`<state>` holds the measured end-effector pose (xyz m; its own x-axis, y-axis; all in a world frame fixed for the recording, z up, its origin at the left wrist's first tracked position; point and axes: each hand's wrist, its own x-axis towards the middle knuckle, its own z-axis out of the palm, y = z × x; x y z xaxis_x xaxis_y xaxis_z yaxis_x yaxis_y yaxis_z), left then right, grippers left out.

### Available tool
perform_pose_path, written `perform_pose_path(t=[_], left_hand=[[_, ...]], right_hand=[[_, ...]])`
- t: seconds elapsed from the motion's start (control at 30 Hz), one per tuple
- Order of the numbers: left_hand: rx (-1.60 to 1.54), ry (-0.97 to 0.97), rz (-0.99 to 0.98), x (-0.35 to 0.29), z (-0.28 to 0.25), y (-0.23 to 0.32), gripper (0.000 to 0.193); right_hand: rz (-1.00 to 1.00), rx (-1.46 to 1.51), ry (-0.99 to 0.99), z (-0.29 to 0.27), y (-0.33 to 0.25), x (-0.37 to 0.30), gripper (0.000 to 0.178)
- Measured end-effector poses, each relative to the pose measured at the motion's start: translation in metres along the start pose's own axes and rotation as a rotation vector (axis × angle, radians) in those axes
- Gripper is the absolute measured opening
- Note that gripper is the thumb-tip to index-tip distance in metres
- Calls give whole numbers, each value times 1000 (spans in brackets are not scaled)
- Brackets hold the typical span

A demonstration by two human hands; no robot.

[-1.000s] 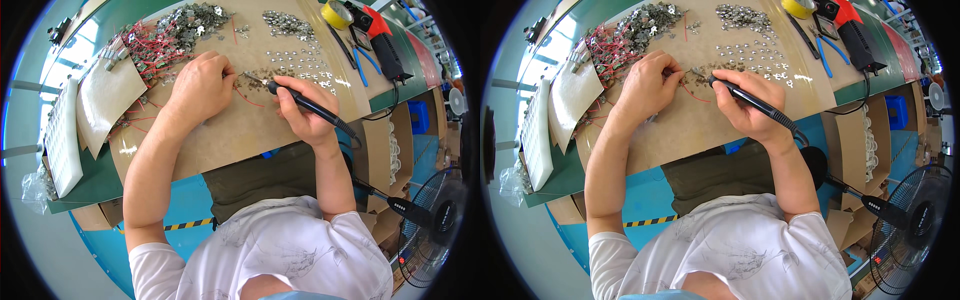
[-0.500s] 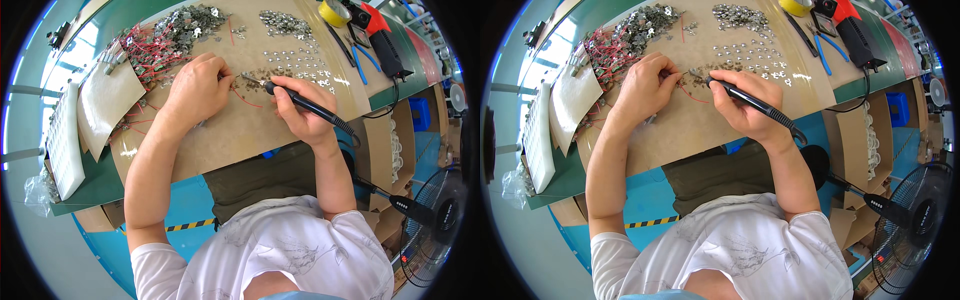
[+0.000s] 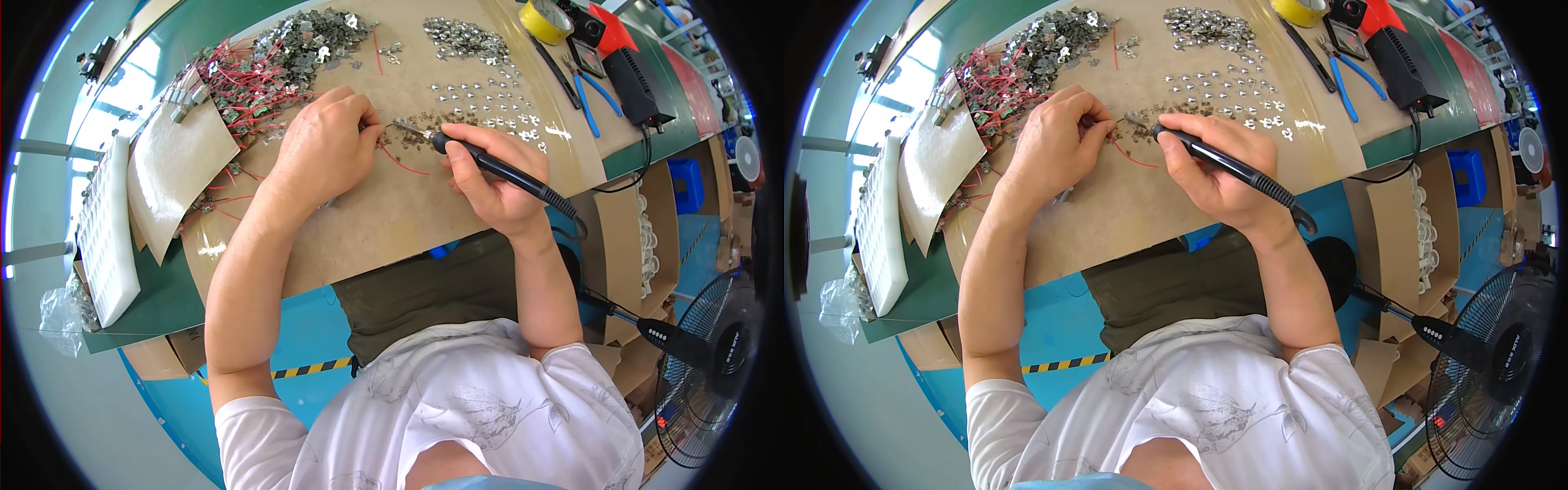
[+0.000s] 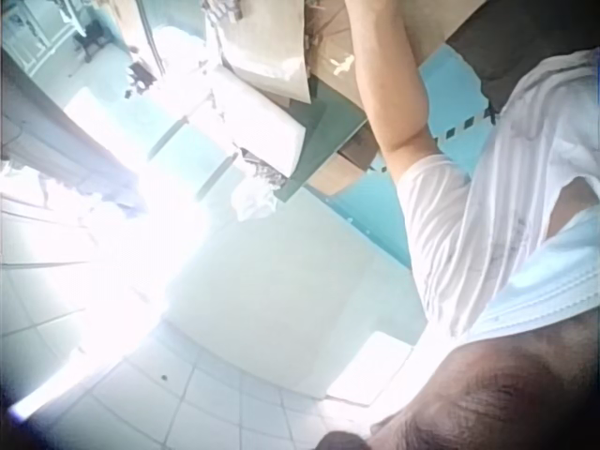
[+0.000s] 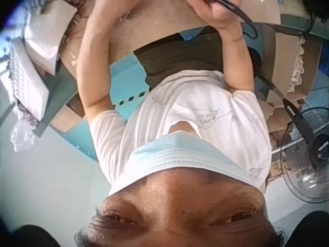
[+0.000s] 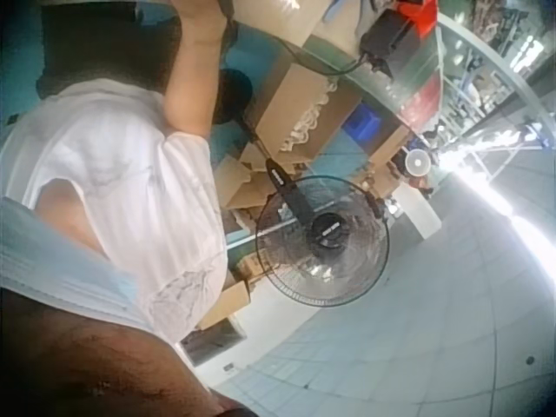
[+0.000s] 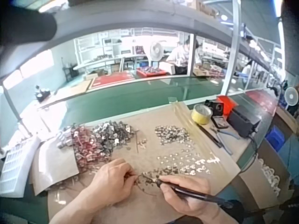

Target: Soldering wires and small electronic components onto circuit boards at a factory workbench.

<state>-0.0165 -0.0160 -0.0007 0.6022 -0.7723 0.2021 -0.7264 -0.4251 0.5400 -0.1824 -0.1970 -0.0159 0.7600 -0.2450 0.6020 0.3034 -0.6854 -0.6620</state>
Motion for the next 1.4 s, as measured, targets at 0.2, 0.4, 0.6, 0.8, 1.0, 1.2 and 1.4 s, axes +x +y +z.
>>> perform_pose_path(t=[0.2, 0.4, 0.6, 0.8, 1.0, 1.2, 1.4], left_hand=[[8, -5, 12, 0, 0, 0, 9], [12, -11, 9, 0, -1, 1, 9], [14, -21, -7, 0, 0, 1, 9], [16, 41, 47, -2, 1, -2, 11], [26, -24, -7, -1, -1, 0, 11], [28, -19, -8, 1, -1, 2, 11], [8, -18, -33, 1, -3, 4, 12]], right_hand=[[-39, -22, 0, -1, 0, 2, 17], [-22, -5, 11, 0, -1, 2, 17], [12, 8, -5, -1, -2, 1, 17], [76, 84, 33, 0, -2, -5, 17], [63, 33, 8, -1, 0, -4, 18], [64, 43, 40, -3, -4, -3, 19], [205, 237, 273, -1, 2, -7, 27]])
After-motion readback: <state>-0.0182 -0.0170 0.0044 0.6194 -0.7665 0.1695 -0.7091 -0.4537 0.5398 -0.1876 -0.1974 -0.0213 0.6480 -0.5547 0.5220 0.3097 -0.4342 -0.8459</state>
